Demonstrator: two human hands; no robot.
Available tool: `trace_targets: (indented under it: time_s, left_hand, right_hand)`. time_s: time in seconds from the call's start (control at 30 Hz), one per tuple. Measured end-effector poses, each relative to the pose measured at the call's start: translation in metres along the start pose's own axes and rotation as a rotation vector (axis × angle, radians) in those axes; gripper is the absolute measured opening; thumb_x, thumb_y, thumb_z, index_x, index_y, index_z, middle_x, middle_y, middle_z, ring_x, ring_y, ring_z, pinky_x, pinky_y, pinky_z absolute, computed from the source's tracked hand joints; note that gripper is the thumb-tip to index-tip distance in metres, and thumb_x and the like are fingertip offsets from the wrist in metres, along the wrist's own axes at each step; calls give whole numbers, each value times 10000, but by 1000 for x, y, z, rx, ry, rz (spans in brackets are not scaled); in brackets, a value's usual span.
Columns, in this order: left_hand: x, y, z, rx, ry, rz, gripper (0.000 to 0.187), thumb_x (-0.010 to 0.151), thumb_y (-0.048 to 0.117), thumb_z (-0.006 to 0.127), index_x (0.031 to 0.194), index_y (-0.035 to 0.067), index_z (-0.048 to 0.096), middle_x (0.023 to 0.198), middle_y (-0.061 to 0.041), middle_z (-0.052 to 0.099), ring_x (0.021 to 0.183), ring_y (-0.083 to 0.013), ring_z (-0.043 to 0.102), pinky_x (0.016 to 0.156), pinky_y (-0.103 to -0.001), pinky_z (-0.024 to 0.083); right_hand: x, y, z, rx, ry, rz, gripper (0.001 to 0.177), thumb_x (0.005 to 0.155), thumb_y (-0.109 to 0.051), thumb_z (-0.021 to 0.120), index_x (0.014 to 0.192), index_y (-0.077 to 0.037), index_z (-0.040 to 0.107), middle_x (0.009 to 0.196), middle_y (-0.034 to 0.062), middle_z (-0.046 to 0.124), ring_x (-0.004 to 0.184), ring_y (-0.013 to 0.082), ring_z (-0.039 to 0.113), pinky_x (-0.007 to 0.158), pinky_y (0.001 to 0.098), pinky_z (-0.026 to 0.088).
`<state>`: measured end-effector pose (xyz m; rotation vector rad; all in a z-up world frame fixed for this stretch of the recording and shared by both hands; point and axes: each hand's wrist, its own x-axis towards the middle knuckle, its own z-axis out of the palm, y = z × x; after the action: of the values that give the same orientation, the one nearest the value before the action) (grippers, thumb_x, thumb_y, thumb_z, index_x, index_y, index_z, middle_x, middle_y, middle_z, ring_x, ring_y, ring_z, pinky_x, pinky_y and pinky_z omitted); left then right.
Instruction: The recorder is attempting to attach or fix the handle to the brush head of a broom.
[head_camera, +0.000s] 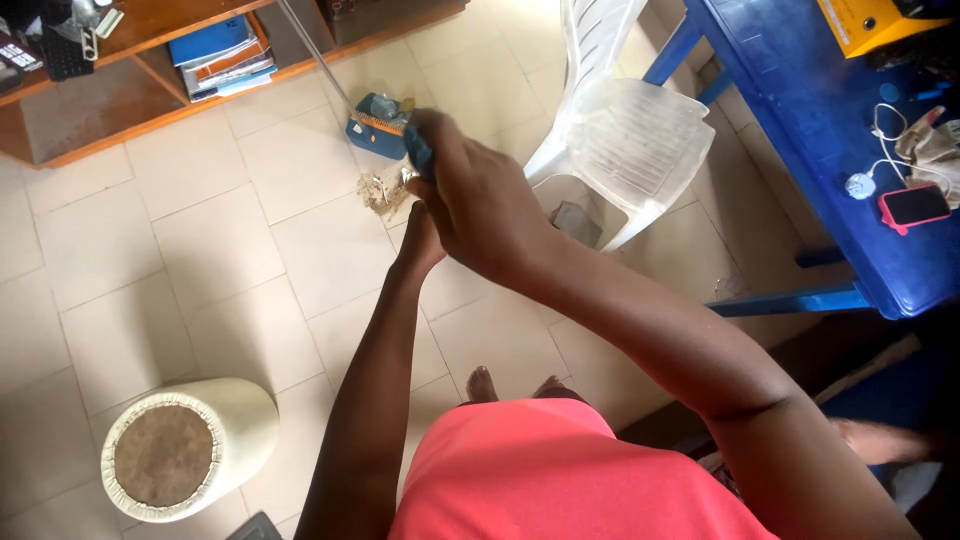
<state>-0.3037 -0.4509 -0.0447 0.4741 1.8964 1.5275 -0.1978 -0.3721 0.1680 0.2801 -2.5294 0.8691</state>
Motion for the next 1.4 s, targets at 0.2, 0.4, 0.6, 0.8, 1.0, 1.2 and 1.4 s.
trace_targets:
  time_s: [0.2,0.4,0.6,0.8,1.0,1.2,1.4]
  left_hand:
    - [7,-3,-11,-295,-83,282,511,1109,367,447,1482,47,308,1398,-141,486,1266,-176,582,1013,-336,545]
    - [-5,7,-28,-52,-9,376,280,968,140,620,1226,43,568,1104,-87,675,1020,-189,689,884,-370,579]
    - [-29,10,-44,371,113,362,109,942,32,669,1021,24,595,874,-137,699,852,-282,704,782,-412,555]
    - [-31,-26,-73,476,250,243,196,894,19,676,1059,28,570,889,-167,704,866,-326,706,762,-440,541]
    - [-16,-50,-79,475,297,165,170,916,25,669,1075,15,610,882,-144,729,864,-308,733,781,-430,561]
    - [2,-42,-63,153,255,133,358,986,135,596,1318,28,515,1103,-156,687,1057,-263,700,890,-384,570]
    - [-36,42,-56,-315,99,187,600,1060,347,514,1501,51,237,1463,-193,463,1352,-265,533,1013,-404,555]
  right_hand:
    - [8,-26,-9,2,-1,-103,447,1040,-95,679,1366,-46,377,1005,170,690,916,345,747,728,425,597]
    - [30,-35,-42,-46,135,-21,499,1019,-120,731,1365,-10,388,969,156,707,888,365,744,728,435,601]
    - [41,8,-31,32,273,-171,351,1062,-25,702,1243,-31,402,1034,138,717,920,283,790,770,372,670]
    - [44,57,40,27,338,3,481,1039,-90,780,1280,-48,366,982,164,743,882,288,813,730,351,679]
    - [54,29,60,-7,287,44,579,991,-149,806,1281,-31,319,938,224,727,841,334,794,664,371,651]
    - [62,-1,60,-12,127,-3,535,1023,-114,753,1340,-23,332,904,191,714,816,367,778,630,383,614]
    - [61,-34,33,-63,64,-202,549,1037,-122,752,1378,-23,333,972,167,681,840,325,738,678,408,581]
